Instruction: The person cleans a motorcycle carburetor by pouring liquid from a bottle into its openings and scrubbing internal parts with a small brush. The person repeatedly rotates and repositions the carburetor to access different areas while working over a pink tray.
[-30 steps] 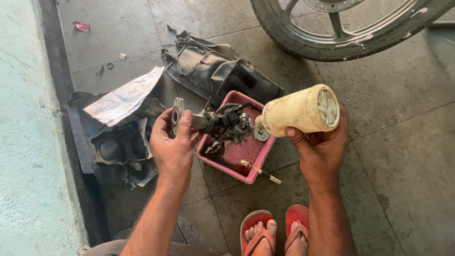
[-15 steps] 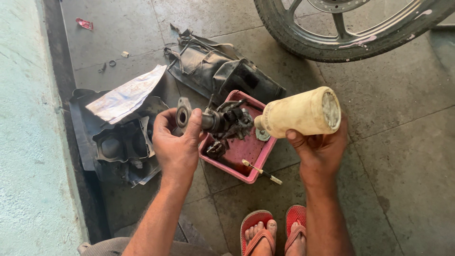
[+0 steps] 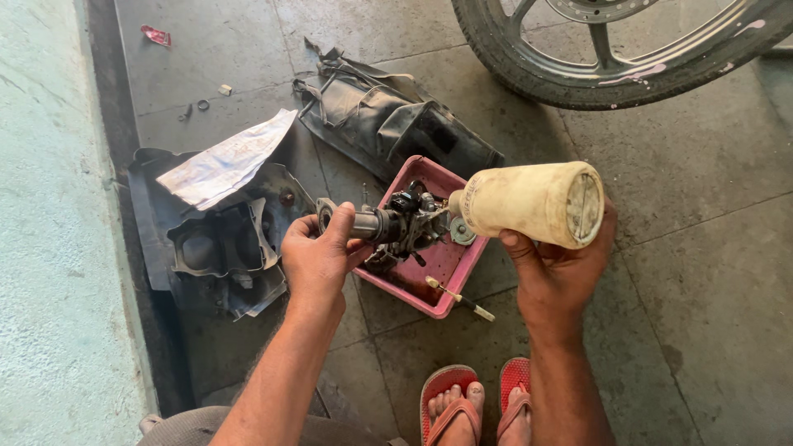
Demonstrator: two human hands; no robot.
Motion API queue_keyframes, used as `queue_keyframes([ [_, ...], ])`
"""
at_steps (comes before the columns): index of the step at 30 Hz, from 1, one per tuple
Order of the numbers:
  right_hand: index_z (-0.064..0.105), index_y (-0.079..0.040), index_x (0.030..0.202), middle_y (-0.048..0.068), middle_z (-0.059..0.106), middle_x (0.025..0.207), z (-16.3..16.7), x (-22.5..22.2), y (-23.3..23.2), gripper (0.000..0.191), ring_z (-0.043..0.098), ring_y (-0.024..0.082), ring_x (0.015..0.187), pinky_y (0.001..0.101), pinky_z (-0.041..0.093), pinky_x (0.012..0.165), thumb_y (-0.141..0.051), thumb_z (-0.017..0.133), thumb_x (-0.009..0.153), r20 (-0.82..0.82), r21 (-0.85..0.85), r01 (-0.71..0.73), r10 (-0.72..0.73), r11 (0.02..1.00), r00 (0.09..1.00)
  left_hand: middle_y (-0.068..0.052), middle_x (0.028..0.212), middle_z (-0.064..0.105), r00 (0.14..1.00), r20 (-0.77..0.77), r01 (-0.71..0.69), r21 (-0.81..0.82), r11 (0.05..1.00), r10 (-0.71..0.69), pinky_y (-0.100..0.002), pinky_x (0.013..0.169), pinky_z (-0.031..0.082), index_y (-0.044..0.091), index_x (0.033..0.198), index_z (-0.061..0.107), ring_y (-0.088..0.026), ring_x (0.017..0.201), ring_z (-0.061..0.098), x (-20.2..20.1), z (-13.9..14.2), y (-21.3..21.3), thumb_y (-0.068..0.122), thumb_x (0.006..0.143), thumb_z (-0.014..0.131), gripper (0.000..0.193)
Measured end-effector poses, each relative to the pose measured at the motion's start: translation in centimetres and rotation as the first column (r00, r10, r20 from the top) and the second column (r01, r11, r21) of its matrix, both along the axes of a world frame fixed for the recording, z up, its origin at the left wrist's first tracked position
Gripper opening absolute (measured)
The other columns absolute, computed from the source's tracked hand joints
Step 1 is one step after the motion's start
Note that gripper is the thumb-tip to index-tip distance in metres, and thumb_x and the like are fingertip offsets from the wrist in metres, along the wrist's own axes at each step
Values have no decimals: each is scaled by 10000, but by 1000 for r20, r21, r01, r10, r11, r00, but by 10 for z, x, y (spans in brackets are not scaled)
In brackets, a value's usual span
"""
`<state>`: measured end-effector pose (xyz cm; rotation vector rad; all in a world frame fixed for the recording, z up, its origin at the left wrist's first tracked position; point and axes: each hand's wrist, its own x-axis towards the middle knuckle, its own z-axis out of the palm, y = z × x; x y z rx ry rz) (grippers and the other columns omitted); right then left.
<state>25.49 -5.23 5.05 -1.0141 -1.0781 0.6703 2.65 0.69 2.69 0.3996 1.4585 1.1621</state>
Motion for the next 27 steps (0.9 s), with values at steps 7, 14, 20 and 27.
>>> queue_keyframes([
  [7,376,-11,1447,94,599,1326,3,0,0,699,657,167,1196,330,582,1055,-99,869,959,-25,53,7,-5,999,1000,-158,929,708,998,65,18,28,999,-20,-350,613,661,-30,1089,545,-239,702,736,0,-1,-1,230,871,754,399],
  [14,385,-26,1501,99,585,1350,8,0,-3,752,649,169,1221,338,573,1076,-103,865,928,-60,32,-18,20,999,998,-165,936,705,994,103,13,70,997,-20,-361,633,672,-29,1098,542,-240,724,735,-1,-5,-1,232,868,761,411],
  [20,383,-10,1467,85,569,1326,7,-2,-3,706,640,179,1233,344,570,1090,-68,860,951,-24,53,-32,34,998,999,-153,940,698,994,107,16,79,997,-25,-365,630,668,-12,1099,546,-234,726,727,-1,-7,-1,233,868,763,400],
  [27,372,-18,1473,101,586,1353,9,2,-2,711,648,188,1235,358,582,1083,-68,847,946,2,25,-38,38,999,999,-133,905,749,993,55,105,12,994,-106,-326,651,657,-30,945,686,-203,734,733,1,-3,-2,239,910,715,272],
])
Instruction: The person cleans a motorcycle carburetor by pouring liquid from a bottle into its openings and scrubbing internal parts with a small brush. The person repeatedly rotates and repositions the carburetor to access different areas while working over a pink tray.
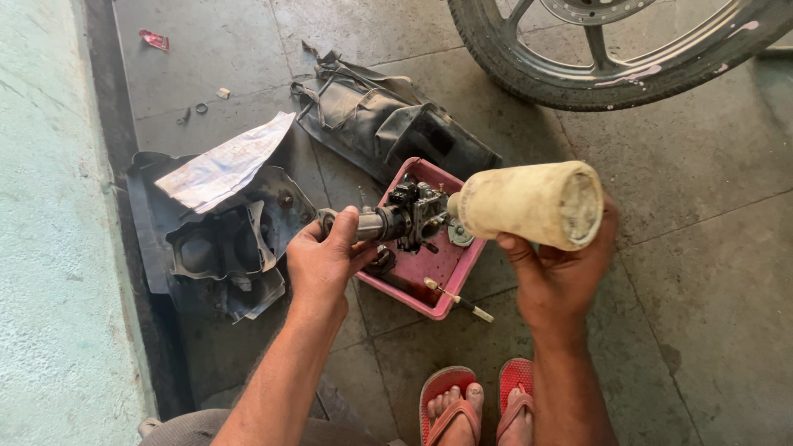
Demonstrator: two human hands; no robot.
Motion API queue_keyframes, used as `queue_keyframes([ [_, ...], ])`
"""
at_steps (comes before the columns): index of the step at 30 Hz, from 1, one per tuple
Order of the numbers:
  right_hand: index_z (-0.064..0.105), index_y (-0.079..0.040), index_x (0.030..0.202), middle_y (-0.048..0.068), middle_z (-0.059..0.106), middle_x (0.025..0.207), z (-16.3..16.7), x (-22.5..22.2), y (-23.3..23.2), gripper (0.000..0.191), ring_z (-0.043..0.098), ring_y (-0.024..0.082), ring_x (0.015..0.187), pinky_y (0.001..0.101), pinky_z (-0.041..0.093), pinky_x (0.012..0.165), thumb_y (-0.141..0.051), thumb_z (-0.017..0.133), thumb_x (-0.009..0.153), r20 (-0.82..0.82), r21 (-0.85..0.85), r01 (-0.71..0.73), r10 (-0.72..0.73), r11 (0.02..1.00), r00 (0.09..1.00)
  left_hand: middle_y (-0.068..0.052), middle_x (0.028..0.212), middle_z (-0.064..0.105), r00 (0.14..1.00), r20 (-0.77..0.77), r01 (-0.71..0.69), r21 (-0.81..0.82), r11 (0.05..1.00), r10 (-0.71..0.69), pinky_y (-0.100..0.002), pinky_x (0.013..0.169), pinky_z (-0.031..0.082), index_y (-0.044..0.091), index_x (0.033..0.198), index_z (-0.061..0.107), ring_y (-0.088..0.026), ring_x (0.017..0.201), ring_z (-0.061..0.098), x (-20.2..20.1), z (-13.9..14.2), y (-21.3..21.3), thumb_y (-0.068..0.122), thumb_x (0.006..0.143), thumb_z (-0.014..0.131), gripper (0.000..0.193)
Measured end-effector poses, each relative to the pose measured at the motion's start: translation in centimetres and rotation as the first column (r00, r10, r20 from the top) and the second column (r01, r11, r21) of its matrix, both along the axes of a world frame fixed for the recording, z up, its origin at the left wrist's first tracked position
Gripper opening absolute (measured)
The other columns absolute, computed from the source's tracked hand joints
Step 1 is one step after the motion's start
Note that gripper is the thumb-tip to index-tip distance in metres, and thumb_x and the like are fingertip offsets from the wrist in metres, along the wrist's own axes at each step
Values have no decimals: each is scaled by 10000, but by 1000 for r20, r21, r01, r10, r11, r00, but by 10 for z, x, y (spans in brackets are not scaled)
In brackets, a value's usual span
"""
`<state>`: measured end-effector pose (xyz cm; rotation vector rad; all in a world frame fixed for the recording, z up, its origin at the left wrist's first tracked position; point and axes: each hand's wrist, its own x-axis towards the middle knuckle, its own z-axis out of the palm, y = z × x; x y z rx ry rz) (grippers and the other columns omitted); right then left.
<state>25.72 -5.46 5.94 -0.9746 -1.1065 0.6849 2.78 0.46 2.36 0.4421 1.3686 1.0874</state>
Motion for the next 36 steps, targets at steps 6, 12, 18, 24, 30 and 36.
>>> queue_keyframes([
  [6,381,-15,1472,93,586,1362,0,0,0,735,639,193,1261,368,576,1102,-86,856,916,-5,-46,-28,28,999,1000,-138,891,738,998,52,-33,-91,995,38,-343,648,660,-28,942,676,-216,732,732,-2,-5,0,293,886,715,328],
  [12,396,-20,1467,76,565,1336,2,-5,-6,713,632,161,1221,341,572,1077,-116,853,929,99,-32,-10,13,999,995,-160,881,738,982,175,-46,-114,992,65,-375,665,656,-41,904,664,-241,724,736,-3,-17,-2,361,890,682,403],
  [18,396,3,1410,66,551,1321,4,-13,-7,688,616,136,1188,310,551,1068,-114,854,909,230,-32,37,-29,999,973,-165,921,729,974,180,-116,-105,988,134,-396,698,663,-28,929,623,-250,763,744,1,-22,1,316,896,722,360],
  [24,400,-18,1416,65,554,1331,0,-21,-6,688,625,136,1191,317,555,1088,-126,859,915,207,-24,37,-31,999,978,-137,939,733,966,213,-132,-94,987,150,-399,715,657,-10,961,634,-241,795,748,2,-18,0,303,889,715,331],
  [30,406,-22,1425,76,564,1315,-9,-15,-2,689,614,165,1212,347,540,1102,-99,851,905,222,-30,89,-80,996,972,-154,939,733,968,208,-122,-98,988,141,-395,711,655,-23,972,627,-244,784,750,4,-12,0,290,891,710,334],
  [36,397,-32,1467,97,593,1366,-13,5,4,710,631,192,1258,356,547,1103,-89,853,925,-13,-29,71,-71,997,997,-168,942,723,962,234,-127,-84,988,144,-392,697,654,-33,981,595,-274,779,745,2,-16,2,294,893,711,358],
])
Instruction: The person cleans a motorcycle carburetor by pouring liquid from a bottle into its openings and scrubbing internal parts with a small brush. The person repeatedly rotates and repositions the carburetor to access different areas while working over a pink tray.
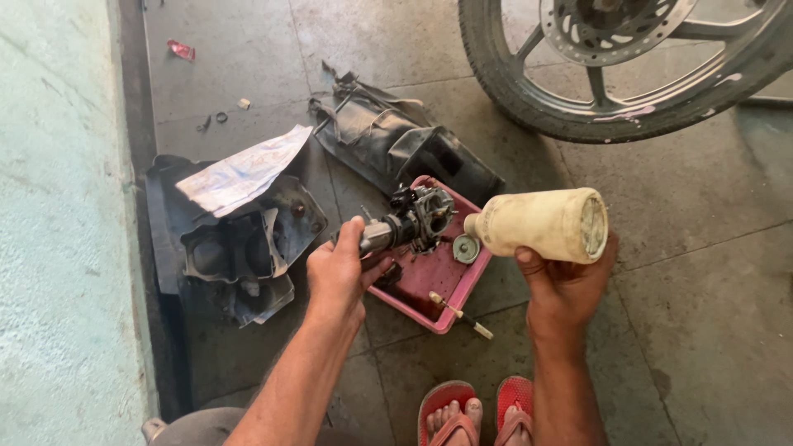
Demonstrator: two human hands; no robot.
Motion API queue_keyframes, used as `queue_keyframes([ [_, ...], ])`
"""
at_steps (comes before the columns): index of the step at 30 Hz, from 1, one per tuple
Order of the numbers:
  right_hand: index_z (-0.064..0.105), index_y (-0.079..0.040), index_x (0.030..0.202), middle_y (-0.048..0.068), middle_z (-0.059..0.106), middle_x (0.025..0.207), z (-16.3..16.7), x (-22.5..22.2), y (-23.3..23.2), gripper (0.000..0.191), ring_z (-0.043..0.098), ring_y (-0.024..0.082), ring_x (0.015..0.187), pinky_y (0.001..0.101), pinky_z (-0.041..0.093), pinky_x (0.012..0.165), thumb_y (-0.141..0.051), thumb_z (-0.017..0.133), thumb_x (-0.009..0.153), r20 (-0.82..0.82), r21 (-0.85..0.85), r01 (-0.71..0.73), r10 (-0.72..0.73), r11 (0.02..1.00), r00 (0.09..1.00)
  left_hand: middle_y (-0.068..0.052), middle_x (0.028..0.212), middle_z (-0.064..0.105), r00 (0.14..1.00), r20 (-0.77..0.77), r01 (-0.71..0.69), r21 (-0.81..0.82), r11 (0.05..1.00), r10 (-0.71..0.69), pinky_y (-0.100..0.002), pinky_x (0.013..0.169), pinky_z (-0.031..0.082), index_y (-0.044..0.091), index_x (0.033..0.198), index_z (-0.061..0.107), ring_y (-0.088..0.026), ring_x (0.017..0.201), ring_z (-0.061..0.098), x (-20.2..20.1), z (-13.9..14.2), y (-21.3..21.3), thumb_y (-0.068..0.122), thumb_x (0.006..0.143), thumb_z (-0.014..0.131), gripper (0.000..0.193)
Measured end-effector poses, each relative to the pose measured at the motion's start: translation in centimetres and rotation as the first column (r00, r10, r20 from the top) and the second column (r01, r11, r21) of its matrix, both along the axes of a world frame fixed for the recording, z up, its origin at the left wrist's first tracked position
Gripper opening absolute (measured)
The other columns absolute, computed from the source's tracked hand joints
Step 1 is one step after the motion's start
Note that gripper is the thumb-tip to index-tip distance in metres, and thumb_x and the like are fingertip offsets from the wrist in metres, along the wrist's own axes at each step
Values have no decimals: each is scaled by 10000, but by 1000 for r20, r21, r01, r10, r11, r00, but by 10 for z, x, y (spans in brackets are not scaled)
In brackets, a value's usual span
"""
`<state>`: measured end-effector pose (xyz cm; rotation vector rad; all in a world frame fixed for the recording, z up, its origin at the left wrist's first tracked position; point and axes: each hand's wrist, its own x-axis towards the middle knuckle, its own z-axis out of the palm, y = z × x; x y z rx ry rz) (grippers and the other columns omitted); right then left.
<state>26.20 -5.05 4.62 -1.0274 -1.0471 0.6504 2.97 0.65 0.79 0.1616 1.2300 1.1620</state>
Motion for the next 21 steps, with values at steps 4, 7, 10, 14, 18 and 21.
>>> queue_keyframes([
  [4,395,-40,1451,84,587,1360,-3,-2,0,714,636,190,1248,364,566,1080,-100,843,898,37,-2,0,0,1000,999,-161,946,719,1000,-1,1,15,1000,-1,-384,689,648,-44,988,614,-270,784,745,-3,-5,0,304,902,700,368],
  [7,405,-38,1448,82,589,1351,-3,-9,-1,713,632,188,1246,365,557,1080,-101,836,884,26,-31,-11,12,999,1000,-152,951,724,999,-14,31,11,999,-31,-378,691,650,-43,1000,637,-262,794,748,-8,-6,-2,300,914,684,357],
  [10,414,-37,1420,80,597,1328,-1,-13,-1,693,638,190,1227,370,560,1066,-92,843,878,16,-55,11,-10,998,1000,-148,960,733,998,-27,51,29,998,-50,-369,705,652,-36,1007,650,-267,798,749,-12,-6,0,294,925,666,340],
  [14,407,-37,1434,74,586,1342,-1,-13,1,712,613,191,1257,379,529,1103,-52,839,869,31,-41,47,-46,998,998,-158,951,732,996,-59,72,39,997,-70,-377,708,658,-10,976,637,-277,790,747,-12,-3,1,250,922,675,269],
  [18,425,-59,1414,66,584,1346,-11,-1,8,667,611,216,1246,399,541,1059,-89,805,867,-214,-60,91,-102,994,972,-110,945,723,979,-148,161,117,980,-143,-374,766,667,-11,946,633,-267,806,762,-9,6,0,171,890,716,208],
  [21,501,-61,1366,82,622,1289,-22,16,15,553,637,255,1167,444,546,1000,-188,765,898,-646,-203,12,-143,979,750,-106,985,681,842,-470,417,257,872,-264,-360,769,546,19,1096,704,-216,868,653,-3,16,-6,54,812,801,302],
])
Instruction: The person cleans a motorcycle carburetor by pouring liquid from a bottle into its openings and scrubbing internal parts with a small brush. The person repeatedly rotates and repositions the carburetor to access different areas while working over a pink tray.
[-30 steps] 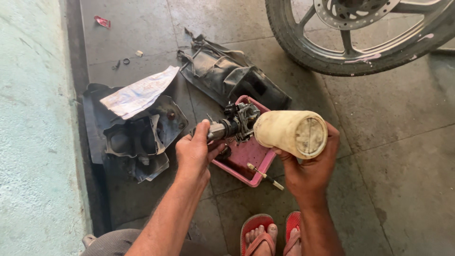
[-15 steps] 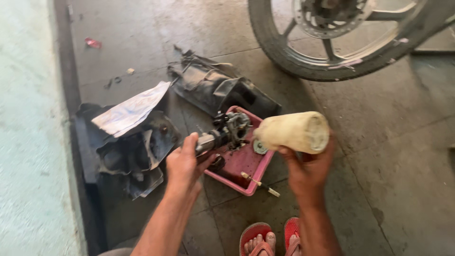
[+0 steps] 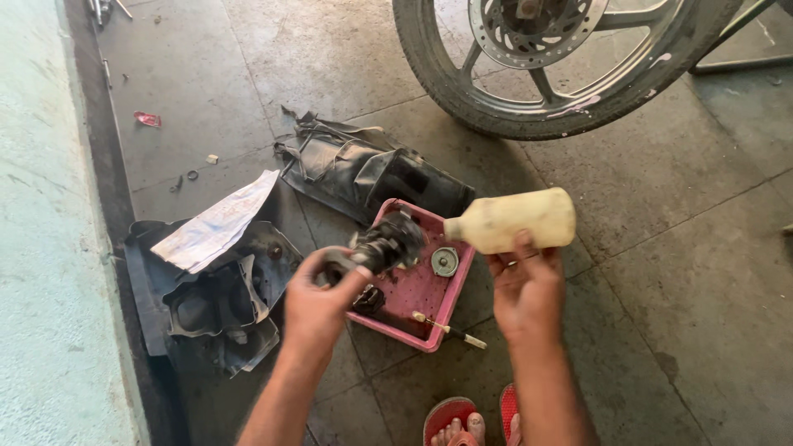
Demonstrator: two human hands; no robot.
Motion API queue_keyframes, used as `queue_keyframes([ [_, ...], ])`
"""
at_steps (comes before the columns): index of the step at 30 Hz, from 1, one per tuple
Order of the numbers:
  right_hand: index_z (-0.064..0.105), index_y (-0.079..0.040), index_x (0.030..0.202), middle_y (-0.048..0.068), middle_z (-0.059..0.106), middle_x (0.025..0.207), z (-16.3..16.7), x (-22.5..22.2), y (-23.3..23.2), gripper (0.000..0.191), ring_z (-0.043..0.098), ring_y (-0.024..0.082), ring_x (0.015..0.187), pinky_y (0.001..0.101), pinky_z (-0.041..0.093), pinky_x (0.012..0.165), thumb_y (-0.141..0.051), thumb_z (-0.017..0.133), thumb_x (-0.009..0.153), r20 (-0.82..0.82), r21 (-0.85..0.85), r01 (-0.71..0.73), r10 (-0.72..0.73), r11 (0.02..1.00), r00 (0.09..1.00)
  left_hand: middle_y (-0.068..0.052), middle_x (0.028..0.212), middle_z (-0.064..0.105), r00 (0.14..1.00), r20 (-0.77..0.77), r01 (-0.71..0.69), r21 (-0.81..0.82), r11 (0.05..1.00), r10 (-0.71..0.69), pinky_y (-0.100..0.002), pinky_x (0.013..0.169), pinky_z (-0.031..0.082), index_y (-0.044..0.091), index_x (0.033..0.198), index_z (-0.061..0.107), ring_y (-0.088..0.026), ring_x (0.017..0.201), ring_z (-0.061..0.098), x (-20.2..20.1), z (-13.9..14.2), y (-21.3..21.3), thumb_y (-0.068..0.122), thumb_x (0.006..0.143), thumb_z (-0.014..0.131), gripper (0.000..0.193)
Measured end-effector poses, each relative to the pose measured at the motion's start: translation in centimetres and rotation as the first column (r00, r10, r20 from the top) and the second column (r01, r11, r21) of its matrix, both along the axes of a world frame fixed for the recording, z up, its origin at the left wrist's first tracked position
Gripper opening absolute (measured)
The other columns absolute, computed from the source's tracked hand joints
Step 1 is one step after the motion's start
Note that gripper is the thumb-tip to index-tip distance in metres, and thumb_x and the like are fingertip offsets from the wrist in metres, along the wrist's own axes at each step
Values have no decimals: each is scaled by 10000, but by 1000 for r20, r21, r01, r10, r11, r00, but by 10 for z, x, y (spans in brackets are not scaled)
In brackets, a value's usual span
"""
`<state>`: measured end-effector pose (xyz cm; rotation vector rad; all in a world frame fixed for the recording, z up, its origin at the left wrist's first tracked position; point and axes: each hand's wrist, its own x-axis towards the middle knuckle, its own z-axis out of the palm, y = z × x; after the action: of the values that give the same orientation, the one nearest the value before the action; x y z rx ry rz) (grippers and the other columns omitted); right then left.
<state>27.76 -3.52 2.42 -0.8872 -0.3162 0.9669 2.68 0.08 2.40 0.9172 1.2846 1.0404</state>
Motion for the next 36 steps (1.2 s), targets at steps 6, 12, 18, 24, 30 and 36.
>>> queue_keyframes([
  [6,550,-74,1364,85,649,1239,-9,12,-4,518,636,263,1134,471,508,1007,-320,709,936,-235,-94,-98,73,991,969,-150,1208,648,838,-505,420,354,836,-208,-362,899,568,10,1141,699,-318,1071,702,16,18,-16,-7,695,780,454],
  [12,503,-79,1409,57,621,1289,10,-4,-13,571,617,221,1174,420,495,998,-180,777,918,180,61,-105,93,993,979,-150,1156,716,829,-514,441,363,821,-219,-379,864,579,53,1213,665,-319,1020,720,24,31,-23,53,754,798,477],
  [18,384,-19,1499,100,569,1412,41,-33,-26,753,612,210,1291,394,542,1104,-94,832,899,597,179,-231,81,956,798,-108,1005,725,820,-547,367,269,891,-172,-402,761,568,55,1062,601,-312,948,733,33,33,-28,247,842,872,398],
  [24,352,9,1500,102,500,1443,58,-45,-38,778,607,203,1296,366,562,1087,-113,821,892,796,87,-268,95,960,598,-95,1166,708,740,-668,483,450,751,-75,-413,725,578,41,945,669,-305,849,712,29,20,-25,236,871,782,237],
  [30,336,16,1497,111,502,1393,63,-43,-39,784,589,186,1250,344,551,1062,-116,837,909,835,96,-300,88,949,544,-154,1103,651,690,-721,531,565,631,65,-400,812,568,-1,965,704,-312,933,689,37,13,-22,244,841,754,279],
  [36,320,-17,1478,85,514,1354,71,-45,-38,766,612,175,1196,347,585,1064,-173,830,929,815,117,-297,79,948,573,-134,998,621,659,-752,564,514,647,23,-416,820,543,29,901,662,-323,945,667,39,13,-25,216,794,763,237],
])
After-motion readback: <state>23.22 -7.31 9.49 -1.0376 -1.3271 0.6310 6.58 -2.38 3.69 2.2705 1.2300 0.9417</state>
